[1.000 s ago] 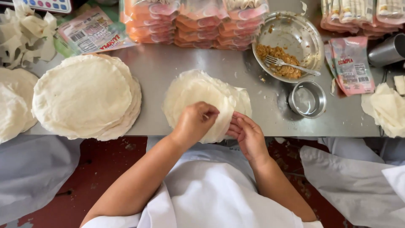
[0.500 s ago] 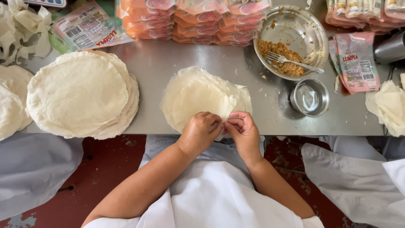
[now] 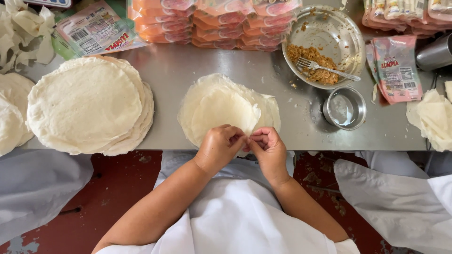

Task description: Peeling thin wrappers, adding meat filling with a fork, and rolling them into lumpia on a production line.

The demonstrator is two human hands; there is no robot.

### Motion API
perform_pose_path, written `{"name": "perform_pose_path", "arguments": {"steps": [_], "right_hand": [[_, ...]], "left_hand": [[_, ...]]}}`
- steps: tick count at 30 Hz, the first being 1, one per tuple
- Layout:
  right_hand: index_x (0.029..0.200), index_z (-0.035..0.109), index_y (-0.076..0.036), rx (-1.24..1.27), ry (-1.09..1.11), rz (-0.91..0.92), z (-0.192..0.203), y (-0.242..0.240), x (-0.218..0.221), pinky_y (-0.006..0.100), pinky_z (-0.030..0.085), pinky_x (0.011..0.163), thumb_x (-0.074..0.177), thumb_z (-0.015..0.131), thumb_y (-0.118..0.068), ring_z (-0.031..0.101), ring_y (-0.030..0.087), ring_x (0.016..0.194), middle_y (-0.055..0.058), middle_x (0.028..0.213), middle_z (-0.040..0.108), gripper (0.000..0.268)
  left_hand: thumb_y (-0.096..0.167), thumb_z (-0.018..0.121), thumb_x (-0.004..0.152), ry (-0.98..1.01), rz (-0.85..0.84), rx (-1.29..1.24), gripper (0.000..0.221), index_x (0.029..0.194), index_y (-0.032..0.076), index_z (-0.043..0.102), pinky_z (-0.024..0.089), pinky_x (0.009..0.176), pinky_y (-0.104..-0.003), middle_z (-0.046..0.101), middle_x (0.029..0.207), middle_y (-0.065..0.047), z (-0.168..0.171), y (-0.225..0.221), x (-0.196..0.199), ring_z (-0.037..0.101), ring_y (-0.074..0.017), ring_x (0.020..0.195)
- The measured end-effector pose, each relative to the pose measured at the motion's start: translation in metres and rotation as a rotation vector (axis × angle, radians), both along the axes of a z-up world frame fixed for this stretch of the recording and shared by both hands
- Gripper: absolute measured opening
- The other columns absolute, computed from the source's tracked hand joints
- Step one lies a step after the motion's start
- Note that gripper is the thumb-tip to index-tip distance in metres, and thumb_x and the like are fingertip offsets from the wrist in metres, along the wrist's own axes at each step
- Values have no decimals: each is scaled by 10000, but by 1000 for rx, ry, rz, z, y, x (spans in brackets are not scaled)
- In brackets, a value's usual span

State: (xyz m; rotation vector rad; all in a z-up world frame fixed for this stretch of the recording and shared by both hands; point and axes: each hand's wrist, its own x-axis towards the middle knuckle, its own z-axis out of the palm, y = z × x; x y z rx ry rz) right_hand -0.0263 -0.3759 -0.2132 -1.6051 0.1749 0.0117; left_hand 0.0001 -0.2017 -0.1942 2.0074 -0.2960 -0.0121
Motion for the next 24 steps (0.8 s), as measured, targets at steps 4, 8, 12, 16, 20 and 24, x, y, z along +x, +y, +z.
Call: {"name": "perform_pose_path", "arguments": {"steps": [4, 8, 12, 16, 20, 24], "right_hand": [[1107, 584, -5, 2, 1, -1, -3, 3, 0, 309, 669, 654, 912, 769, 60, 754, 160, 648, 141, 835, 751, 277], [1094, 591, -3, 35, 10, -12, -2, 0, 0, 310, 667, 635, 910, 762, 65, 753, 179, 616, 152, 811, 748, 260], [1123, 610, 6, 125, 2, -36, -5, -3, 0, 327, 661, 638, 913, 733, 86, 745, 201, 601, 150, 809, 725, 256], [1121, 608, 8, 70, -14, -5, 2, 2, 0, 316, 659, 658, 915, 749, 72, 745, 185, 612, 151, 826, 735, 258], [1138, 609, 11, 22, -56, 14, -9, -1, -1, 315, 655, 651, 918, 744, 78, 750, 181, 624, 152, 840, 741, 266], [1127, 630, 7, 31, -52, 4, -4, 4, -1, 292, 622, 567, 906, 716, 112, 715, 168, 582, 133, 810, 717, 259]], "left_hand": [[159, 729, 898, -90, 3, 106, 88, 871, 78, 750, 606, 616, -348, 698, 754, -82, -19, -4, 2, 718, -294, 696], [107, 687, 913, -150, 27, 139, 49, 888, 67, 699, 613, 618, -369, 669, 768, -86, -25, -2, 3, 716, -301, 711], [114, 687, 928, -53, 75, 26, 63, 910, 54, 694, 605, 657, -379, 658, 779, -118, -28, 4, 7, 718, -321, 740], [157, 769, 874, 45, 31, -101, 98, 910, 68, 745, 609, 683, -362, 711, 803, -112, -4, 2, -1, 752, -313, 788], [132, 738, 902, 17, 12, 6, 69, 884, 74, 772, 609, 680, -343, 724, 796, -92, -14, -3, 1, 739, -298, 766], [123, 697, 924, -135, -10, 152, 84, 865, 78, 738, 607, 654, -324, 680, 752, -60, -22, -4, 3, 713, -257, 720]]}}
